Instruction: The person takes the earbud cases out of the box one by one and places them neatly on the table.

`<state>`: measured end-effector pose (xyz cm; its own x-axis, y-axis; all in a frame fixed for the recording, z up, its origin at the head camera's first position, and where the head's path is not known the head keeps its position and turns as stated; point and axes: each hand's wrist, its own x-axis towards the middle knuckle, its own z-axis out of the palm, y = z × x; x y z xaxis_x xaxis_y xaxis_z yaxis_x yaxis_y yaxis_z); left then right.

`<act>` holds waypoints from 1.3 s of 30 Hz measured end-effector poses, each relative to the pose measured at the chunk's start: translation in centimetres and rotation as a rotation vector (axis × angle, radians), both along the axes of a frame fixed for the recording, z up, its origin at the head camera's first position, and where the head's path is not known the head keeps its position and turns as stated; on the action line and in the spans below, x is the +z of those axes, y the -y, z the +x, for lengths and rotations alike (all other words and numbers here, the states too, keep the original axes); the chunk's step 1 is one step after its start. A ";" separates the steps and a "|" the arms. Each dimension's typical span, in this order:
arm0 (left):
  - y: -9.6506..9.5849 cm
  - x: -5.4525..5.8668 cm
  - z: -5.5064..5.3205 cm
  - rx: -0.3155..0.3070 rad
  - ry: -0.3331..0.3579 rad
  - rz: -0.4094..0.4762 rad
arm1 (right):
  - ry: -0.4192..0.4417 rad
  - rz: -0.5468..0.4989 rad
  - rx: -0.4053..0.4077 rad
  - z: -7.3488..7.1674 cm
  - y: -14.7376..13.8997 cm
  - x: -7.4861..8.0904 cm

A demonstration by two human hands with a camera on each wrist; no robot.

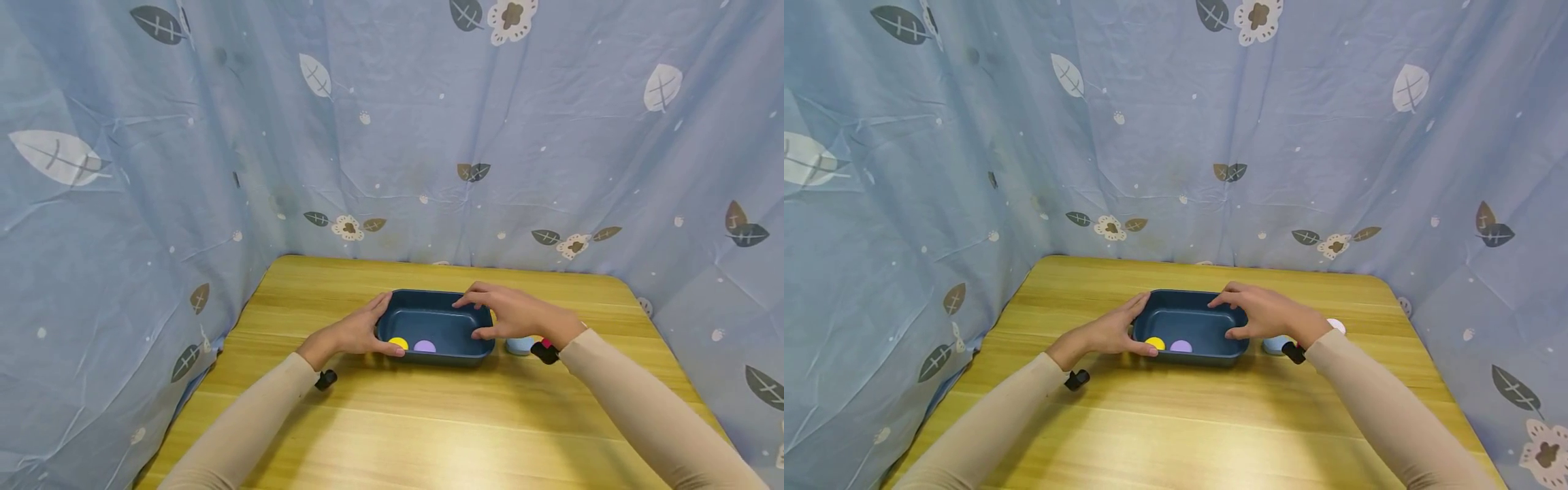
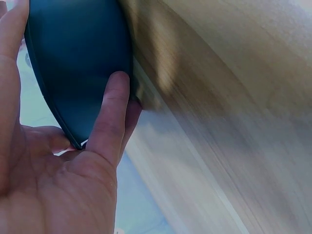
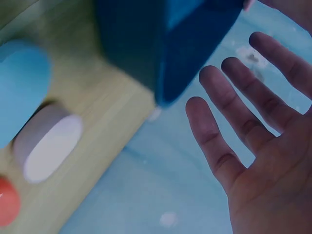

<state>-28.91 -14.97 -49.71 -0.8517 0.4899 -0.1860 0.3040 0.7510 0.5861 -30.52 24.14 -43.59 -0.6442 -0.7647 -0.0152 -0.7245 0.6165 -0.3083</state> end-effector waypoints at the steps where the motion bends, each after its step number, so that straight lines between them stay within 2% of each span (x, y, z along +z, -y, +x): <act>1: 0.0 0.0 0.0 0.000 -0.001 -0.002 | 0.012 -0.001 0.014 -0.2 0.5 0.0; 8: 0.0 0.0 -0.1 0.000 0.001 -0.011 | 0.069 0.011 0.098 -1.5 3.7 -0.6; 17: 0.2 -0.1 -0.2 -0.018 -0.002 -0.008 | 0.129 0.075 0.194 -2.6 6.6 -1.1; 27: 0.3 -0.1 -0.2 -0.037 0.003 0.004 | 0.159 0.243 0.237 -2.9 9.8 -1.8; 39: 0.5 0.0 -0.2 -0.053 0.002 0.018 | 0.197 0.273 0.283 -3.6 11.7 -3.1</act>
<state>-29.13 -15.47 -49.73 -0.8240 0.5377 -0.1786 0.3419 0.7232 0.6001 -34.14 12.43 -46.68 -0.3746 -0.8615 -0.3428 -0.8200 0.4804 -0.3112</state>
